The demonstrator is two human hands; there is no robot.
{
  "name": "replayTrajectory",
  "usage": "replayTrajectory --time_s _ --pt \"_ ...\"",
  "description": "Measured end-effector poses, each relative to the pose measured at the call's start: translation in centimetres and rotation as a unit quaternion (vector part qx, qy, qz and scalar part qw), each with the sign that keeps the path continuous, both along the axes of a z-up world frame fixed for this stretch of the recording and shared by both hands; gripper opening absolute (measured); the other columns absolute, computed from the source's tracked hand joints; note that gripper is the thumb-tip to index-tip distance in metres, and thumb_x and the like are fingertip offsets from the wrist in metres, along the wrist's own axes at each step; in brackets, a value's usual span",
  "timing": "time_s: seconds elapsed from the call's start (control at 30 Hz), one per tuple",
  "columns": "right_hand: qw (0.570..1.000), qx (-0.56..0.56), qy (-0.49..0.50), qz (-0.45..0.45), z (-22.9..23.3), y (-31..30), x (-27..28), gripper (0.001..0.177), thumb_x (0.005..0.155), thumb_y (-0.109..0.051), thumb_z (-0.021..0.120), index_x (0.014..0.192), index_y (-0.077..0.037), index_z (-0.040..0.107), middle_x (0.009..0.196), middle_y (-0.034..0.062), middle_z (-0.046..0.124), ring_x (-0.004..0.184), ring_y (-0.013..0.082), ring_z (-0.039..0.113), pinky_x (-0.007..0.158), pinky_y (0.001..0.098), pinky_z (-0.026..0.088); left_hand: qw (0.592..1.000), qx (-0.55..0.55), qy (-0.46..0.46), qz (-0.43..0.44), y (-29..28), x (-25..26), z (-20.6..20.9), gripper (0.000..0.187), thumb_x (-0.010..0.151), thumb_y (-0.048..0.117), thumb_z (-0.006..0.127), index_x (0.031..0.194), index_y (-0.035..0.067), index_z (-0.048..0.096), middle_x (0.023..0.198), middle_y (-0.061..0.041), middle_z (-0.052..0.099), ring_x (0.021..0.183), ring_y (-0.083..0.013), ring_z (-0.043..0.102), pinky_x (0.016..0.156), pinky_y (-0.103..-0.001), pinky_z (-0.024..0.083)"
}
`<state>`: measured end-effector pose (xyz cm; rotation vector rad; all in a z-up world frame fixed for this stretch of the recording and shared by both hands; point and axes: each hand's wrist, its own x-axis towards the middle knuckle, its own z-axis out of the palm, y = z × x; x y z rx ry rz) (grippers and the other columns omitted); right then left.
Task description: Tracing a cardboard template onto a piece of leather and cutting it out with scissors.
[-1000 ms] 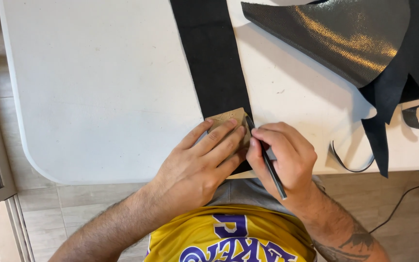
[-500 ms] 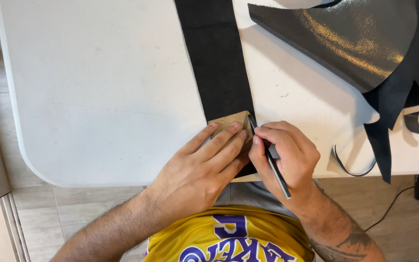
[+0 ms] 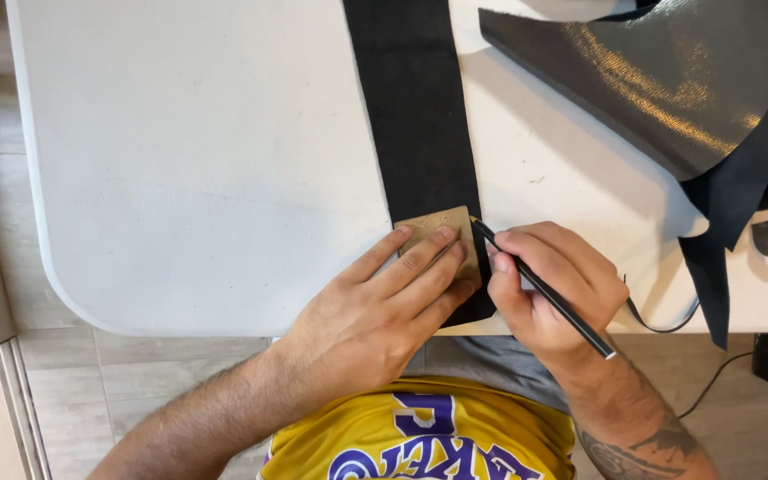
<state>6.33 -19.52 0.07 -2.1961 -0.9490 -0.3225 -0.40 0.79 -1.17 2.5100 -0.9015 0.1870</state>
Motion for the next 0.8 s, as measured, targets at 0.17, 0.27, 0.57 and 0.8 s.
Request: replayTrajectory --time_s 0.17,0.27,0.57,0.8 --pt "0.999 -0.007 -0.044 0.023 -0.01 0.55 0.33 0.025 0.102 -0.006 0.053 0.089 0.012 0.067 0.083 0.0229 0.069 0.070 0.0329 0.068 0.066 0.0390 0.059 1.000 0.001 0.004 0.000 -0.08 0.00 -0.11 0.039 0.105 0.017 0.045 0.138 0.005 0.062 0.145 -0.018 0.059 0.142 -0.0346 0.049 0.119 -0.050 0.039" --pt "0.998 -0.003 -0.046 0.031 -0.25 0.71 0.45 0.024 0.102 -0.005 0.054 0.090 0.012 0.067 0.083 0.0231 0.069 0.071 0.0332 0.068 0.067 0.0395 0.059 1.000 0.000 -0.001 0.002 -0.02 -0.05 -0.17 0.039 0.105 0.016 0.045 0.137 0.005 0.063 0.143 -0.018 0.060 0.141 -0.0348 0.050 0.119 -0.050 0.039" --pt "0.999 -0.015 -0.034 0.021 -0.37 0.64 0.34 0.020 0.102 -0.003 0.057 0.095 0.012 0.069 0.089 0.0243 0.071 0.076 0.0345 0.070 0.072 0.0404 0.061 1.000 0.002 -0.008 0.004 -0.03 -0.15 -0.25 0.040 0.105 0.017 0.046 0.139 0.004 0.062 0.143 -0.018 0.060 0.142 -0.0344 0.050 0.120 -0.050 0.039" --pt "0.996 0.003 0.087 -0.004 0.30 0.85 0.81 0.022 0.103 -0.006 0.056 0.097 0.012 0.068 0.084 0.0215 0.072 0.075 0.0302 0.072 0.072 0.0364 0.060 1.000 0.005 -0.004 -0.003 0.00 -0.20 -0.44 0.042 0.104 0.017 0.044 0.139 0.005 0.062 0.143 -0.018 0.060 0.142 -0.0355 0.049 0.121 -0.052 0.037"
